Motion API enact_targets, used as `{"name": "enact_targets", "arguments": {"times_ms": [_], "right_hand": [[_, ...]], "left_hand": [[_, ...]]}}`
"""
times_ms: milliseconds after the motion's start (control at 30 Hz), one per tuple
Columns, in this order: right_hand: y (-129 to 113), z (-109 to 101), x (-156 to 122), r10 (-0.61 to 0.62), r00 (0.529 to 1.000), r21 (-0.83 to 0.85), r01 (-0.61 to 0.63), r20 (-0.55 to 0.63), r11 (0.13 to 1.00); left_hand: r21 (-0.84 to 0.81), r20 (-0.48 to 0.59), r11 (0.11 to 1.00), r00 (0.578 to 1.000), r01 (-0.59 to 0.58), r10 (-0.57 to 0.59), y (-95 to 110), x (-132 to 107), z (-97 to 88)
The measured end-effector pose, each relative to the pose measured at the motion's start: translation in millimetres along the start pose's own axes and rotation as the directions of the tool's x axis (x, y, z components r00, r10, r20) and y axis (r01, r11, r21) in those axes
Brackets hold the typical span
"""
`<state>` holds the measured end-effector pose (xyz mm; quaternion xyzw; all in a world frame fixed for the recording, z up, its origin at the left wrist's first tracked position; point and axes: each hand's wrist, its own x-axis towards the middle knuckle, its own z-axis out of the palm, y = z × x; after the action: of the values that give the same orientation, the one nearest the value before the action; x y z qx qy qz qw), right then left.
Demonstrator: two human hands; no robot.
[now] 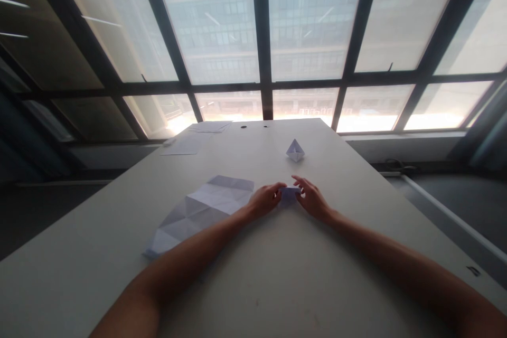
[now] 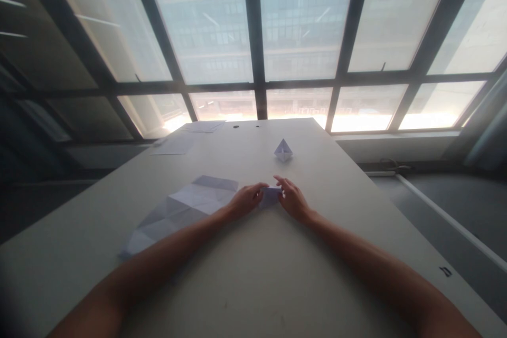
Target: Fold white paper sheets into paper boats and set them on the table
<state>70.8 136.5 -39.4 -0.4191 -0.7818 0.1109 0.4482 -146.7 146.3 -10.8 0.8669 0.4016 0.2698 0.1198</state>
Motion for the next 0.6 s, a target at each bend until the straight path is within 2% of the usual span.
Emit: {"name": "enact_targets", "arguments": {"times_ms": [133,300,433,600], "right_hand": [[3.2,2.0,-0.7,0.024,0.999,-0.008,-0.025,-0.026,1.0],[1.8,-0.9,0.7,-0.085,0.996,-0.011,0.086,0.032,0.996],[-0.1,-1.6,1.1,-0.147,0.986,0.02,0.146,0.073,0.989],[-1.2,0.2,0.8,-0.143,0.979,-0.015,0.146,0.142,0.989]], "left_hand": [[-0.125,-0.005,0.992,0.999,0.032,-0.033,-5.0,2.4,2.9],[-0.278,0.005,0.96,0.999,0.034,-0.034,-14.0,4.9,6.1],[-0.341,0.028,0.935,0.995,0.098,-0.094,-17.3,6.6,4.7],[-0.374,0.041,0.917,0.99,0.14,-0.134,-14.7,7.0,0.8]]}}
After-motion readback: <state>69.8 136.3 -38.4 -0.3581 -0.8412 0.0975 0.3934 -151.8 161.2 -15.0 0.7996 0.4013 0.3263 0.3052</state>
